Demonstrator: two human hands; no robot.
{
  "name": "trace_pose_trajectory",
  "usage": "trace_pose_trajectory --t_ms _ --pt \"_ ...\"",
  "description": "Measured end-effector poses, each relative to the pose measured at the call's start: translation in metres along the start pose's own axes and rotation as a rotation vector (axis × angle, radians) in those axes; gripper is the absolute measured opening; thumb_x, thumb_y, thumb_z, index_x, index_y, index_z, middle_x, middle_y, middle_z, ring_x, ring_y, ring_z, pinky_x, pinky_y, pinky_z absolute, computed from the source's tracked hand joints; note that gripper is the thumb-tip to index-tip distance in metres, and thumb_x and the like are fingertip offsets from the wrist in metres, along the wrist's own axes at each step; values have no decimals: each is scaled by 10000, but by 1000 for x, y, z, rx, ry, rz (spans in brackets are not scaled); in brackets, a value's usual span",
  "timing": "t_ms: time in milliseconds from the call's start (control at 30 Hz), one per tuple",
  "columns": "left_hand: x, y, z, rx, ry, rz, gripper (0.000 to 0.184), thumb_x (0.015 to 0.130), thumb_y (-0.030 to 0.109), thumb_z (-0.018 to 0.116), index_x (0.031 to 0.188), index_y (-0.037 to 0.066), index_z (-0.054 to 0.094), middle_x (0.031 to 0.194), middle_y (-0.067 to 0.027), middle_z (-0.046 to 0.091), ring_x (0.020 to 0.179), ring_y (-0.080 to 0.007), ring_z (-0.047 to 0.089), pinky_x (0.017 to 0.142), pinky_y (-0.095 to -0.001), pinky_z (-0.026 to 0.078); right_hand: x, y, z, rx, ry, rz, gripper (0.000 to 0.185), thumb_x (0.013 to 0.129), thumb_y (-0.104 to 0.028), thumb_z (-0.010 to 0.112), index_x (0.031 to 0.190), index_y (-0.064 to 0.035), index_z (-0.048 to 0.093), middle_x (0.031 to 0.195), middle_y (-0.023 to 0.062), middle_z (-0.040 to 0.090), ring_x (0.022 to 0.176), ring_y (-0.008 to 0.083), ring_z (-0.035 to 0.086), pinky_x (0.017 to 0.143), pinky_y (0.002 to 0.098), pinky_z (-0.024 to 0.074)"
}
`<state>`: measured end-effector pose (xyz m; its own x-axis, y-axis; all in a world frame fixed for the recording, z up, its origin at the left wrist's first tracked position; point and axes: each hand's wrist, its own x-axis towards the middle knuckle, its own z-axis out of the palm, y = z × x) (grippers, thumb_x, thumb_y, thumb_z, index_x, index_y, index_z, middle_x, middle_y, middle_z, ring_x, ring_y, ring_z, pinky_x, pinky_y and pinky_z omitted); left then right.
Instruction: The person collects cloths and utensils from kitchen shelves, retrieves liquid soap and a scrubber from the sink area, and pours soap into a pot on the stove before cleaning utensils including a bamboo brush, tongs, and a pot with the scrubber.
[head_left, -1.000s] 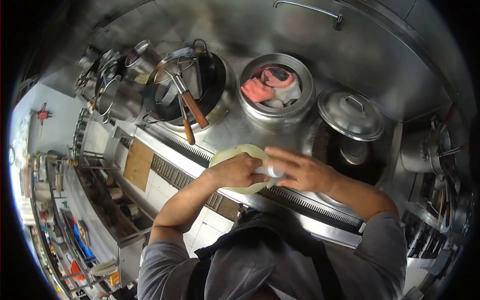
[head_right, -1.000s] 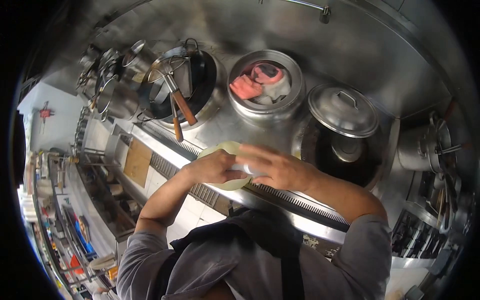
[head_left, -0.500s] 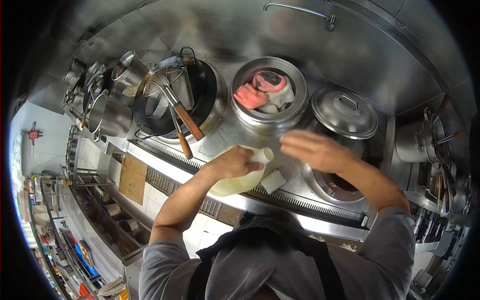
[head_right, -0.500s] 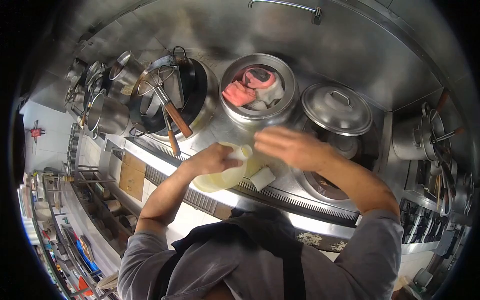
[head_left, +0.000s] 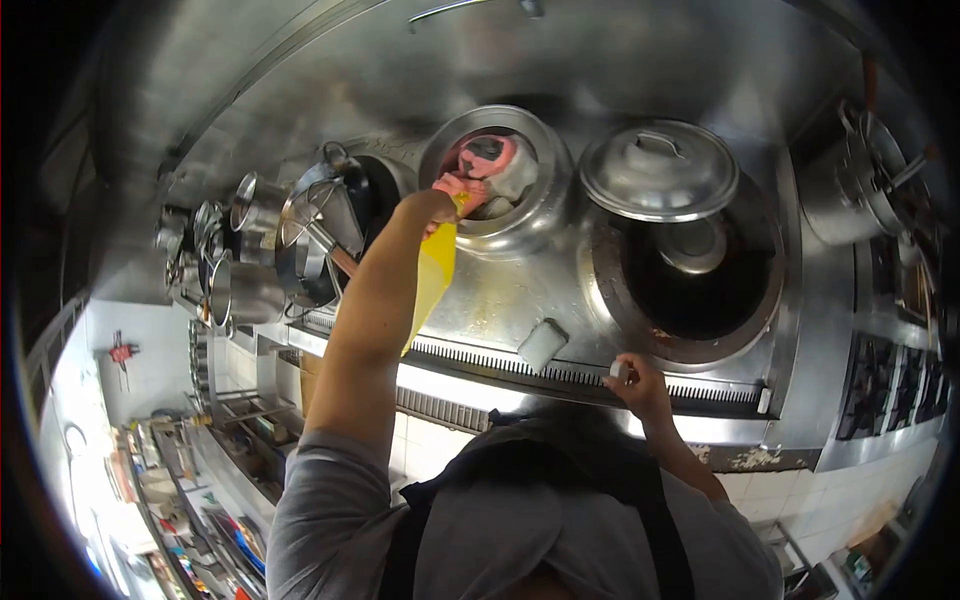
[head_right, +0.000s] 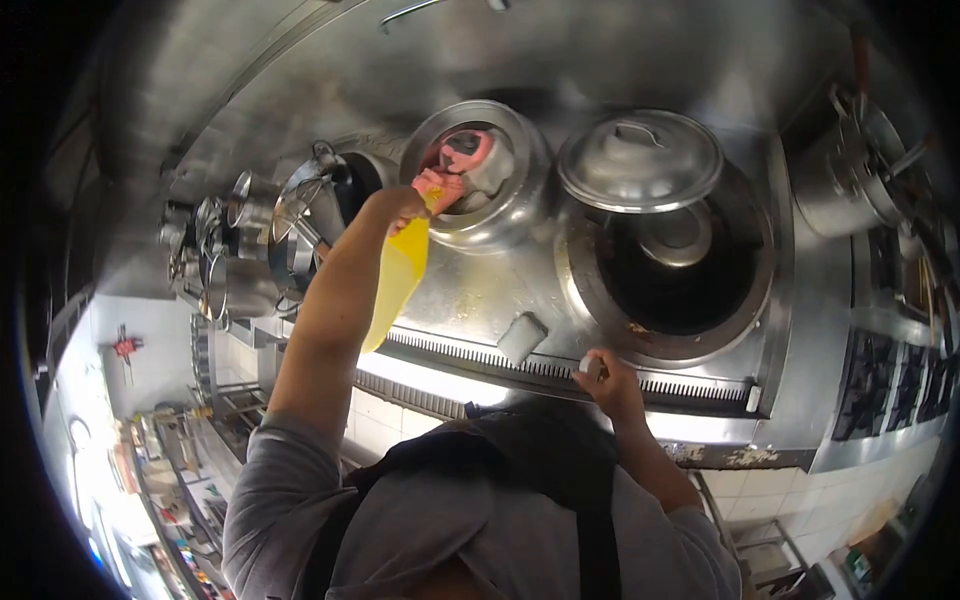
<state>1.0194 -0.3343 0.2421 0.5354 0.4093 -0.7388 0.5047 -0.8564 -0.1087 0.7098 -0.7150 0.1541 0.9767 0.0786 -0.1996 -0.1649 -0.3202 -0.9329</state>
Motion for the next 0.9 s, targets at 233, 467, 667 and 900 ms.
trace_pose_trajectory --t_ms 233,467,667,900 --pt "-32 68 -32 431 12 148 232 841 286 674 925 75 629 623 -41 503 562 -188 501 550 -369 449 -32 28 -39 128 166 314 395 748 -174 786 1058 7 620 688 92 637 616 124 603 556 272 474" --pt "-21 86 -53 706 117 65 297 839 336 688 913 50 658 733 -77 621 696 -200 600 668 -357 505 -17 37 -27 109 138 296 363 736 -155 782 1055 -35 656 735 76 651 616 107 576 585 271 472" --pt "2 56 -64 647 141 -22 282 837 325 693 877 49 645 713 -78 594 633 -213 571 634 -374 496 -10 27 -19 216 89 300 359 747 -177 773 1055 -30 660 750 84 656 620 113 570 606 269 477" --pt "10 10 -48 103 93 26 312 856 305 665 888 1 601 607 -75 499 521 -208 507 513 -381 465 -8 11 -12 93 4 262 366 768 -222 761 1053 -21 652 689 92 625 602 124 562 585 272 458"
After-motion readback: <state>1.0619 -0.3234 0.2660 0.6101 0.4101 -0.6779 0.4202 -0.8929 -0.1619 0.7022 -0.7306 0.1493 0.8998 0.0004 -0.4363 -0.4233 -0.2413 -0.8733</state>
